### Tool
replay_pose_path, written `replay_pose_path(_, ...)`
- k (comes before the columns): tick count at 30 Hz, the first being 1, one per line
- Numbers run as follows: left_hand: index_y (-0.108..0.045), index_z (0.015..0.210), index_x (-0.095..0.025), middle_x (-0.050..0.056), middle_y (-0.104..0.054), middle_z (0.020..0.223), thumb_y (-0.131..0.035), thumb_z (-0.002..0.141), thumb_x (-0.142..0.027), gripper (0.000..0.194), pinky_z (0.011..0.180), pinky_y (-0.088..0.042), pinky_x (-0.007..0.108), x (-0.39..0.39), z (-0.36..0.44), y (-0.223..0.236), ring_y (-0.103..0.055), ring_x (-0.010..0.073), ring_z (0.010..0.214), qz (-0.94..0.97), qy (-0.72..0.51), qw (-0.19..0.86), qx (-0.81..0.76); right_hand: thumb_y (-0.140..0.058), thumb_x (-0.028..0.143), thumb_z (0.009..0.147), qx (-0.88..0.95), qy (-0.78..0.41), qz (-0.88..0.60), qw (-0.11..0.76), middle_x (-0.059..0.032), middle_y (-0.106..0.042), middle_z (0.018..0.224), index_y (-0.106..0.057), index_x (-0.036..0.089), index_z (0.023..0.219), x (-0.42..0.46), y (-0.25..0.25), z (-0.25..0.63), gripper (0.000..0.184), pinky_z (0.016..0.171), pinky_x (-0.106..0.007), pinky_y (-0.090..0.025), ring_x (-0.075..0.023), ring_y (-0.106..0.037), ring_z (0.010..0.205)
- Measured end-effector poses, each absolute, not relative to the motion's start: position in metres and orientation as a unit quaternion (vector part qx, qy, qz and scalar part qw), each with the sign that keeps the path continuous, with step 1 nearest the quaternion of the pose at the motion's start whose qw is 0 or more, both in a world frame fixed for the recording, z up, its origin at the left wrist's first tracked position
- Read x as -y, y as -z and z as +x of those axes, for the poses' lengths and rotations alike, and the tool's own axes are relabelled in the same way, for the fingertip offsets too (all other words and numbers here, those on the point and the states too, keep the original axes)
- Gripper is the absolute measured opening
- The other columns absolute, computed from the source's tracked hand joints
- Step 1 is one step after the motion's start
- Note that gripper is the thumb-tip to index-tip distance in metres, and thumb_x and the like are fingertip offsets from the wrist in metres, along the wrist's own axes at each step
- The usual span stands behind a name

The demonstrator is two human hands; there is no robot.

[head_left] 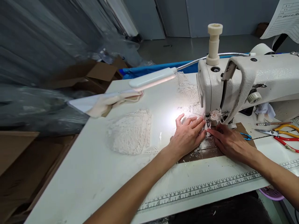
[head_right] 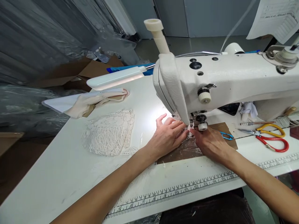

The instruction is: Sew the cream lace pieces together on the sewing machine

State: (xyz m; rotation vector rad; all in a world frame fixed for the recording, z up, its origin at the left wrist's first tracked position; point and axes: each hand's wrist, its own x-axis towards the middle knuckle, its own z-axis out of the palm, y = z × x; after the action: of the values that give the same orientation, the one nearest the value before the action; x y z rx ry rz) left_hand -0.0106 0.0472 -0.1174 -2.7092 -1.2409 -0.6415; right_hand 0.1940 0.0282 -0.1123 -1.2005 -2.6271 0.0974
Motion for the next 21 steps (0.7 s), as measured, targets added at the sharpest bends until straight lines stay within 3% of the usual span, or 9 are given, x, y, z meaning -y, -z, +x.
replay_pose_path(5, -0.061, 0.105, -0.019, 0.01, -0.07, 0.103, -0.041, 0.1, -0.026, 0.022, 0.096, -0.037, 0.06, -0.046, -0.01, 0.119, -0.062, 0.0261, 0.096, -0.883, 0.22, 0.051, 0.411, -0.038, 0.019, 0.095, 0.883, -0.116, -0.427, 0.156, -0.015, -0.059, 0.106, -0.063, 0.016, 0.116, -0.03, 0.108, 0.202, 0.033, 0.062, -0.031, -0.052, -0.0165, -0.059, 0.071)
replay_pose_path(10, -0.058, 0.111, -0.016, 0.014, -0.066, 0.111, -0.043, 0.099, -0.027, 0.022, 0.08, -0.05, 0.046, -0.054, -0.022, 0.103, -0.062, 0.0252, 0.096, -0.875, 0.275, 0.071, 0.393, -0.041, 0.024, 0.096, 0.844, -0.128, -0.453, 0.256, -0.0121, -0.058, 0.104, -0.063, 0.016, 0.105, -0.036, 0.103, 0.222, 0.026, 0.072, -0.032, -0.054, -0.0169, -0.06, 0.078)
replay_pose_path(15, -0.06, 0.108, -0.016, 0.01, -0.068, 0.102, -0.04, 0.1, -0.023, 0.022, 0.07, -0.053, 0.036, -0.062, -0.029, 0.089, -0.064, 0.0195, 0.085, -0.919, 0.219, 0.071, 0.321, -0.043, 0.023, 0.094, 0.849, -0.088, -0.484, 0.196, -0.0116, -0.06, 0.105, -0.064, 0.019, 0.113, -0.036, 0.102, 0.227, 0.028, 0.061, -0.028, -0.05, -0.0157, -0.059, 0.071)
replay_pose_path(21, -0.064, 0.103, -0.018, 0.007, -0.071, 0.097, -0.037, 0.101, -0.024, 0.027, 0.07, -0.056, 0.035, -0.061, -0.021, 0.098, -0.066, 0.0179, 0.082, -0.948, 0.164, 0.028, 0.27, -0.042, 0.022, 0.095, 0.852, -0.069, -0.485, 0.183, -0.0123, -0.06, 0.106, -0.066, 0.018, 0.111, -0.033, 0.101, 0.222, 0.03, 0.061, -0.027, -0.048, -0.0159, -0.057, 0.073)
